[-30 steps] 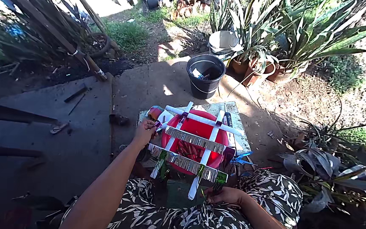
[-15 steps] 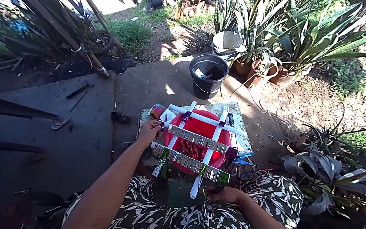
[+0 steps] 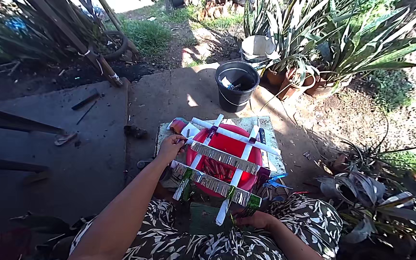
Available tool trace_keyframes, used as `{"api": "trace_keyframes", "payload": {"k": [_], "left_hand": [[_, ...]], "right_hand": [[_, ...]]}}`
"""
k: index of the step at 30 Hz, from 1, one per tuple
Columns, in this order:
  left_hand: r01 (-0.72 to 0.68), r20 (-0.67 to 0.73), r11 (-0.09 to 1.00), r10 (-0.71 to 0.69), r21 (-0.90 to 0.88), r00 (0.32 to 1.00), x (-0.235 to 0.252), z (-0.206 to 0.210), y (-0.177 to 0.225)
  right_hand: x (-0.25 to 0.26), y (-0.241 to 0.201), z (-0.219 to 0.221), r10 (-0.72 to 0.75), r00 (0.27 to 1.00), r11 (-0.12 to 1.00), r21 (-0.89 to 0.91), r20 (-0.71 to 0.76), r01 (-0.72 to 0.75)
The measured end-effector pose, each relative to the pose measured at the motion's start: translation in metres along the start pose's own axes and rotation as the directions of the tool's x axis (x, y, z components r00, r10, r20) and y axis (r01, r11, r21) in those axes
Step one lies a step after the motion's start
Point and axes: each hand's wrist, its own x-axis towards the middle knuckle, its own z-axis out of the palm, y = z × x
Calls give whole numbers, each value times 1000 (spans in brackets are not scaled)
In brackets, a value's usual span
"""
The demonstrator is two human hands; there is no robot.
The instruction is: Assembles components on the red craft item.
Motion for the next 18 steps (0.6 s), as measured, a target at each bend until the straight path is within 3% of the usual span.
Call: {"api": "trace_keyframes", "payload": {"k": [6,10,13,16,18], "left_hand": [[-62,17,996,61,60,998,0,-5,0],[-104,-38,994,102,-46,994,4,-8,-5],[-53,-119,985,34,-164,992,6,-8,0],[35,-172,993,-54,-112,984,10,-11,0],[79,-123,995,-86,-58,989,10,-10,1]], "right_hand": [[3,3,-2,10,1000,999,-34,-10,-11],[5,3,-2,41,999,997,-60,-35,-43],[4,1,-2,49,998,996,-72,-41,-52],[5,3,-2,27,999,996,-81,-31,-29],[5,5,-3,17,999,997,-69,-32,-20]]}}
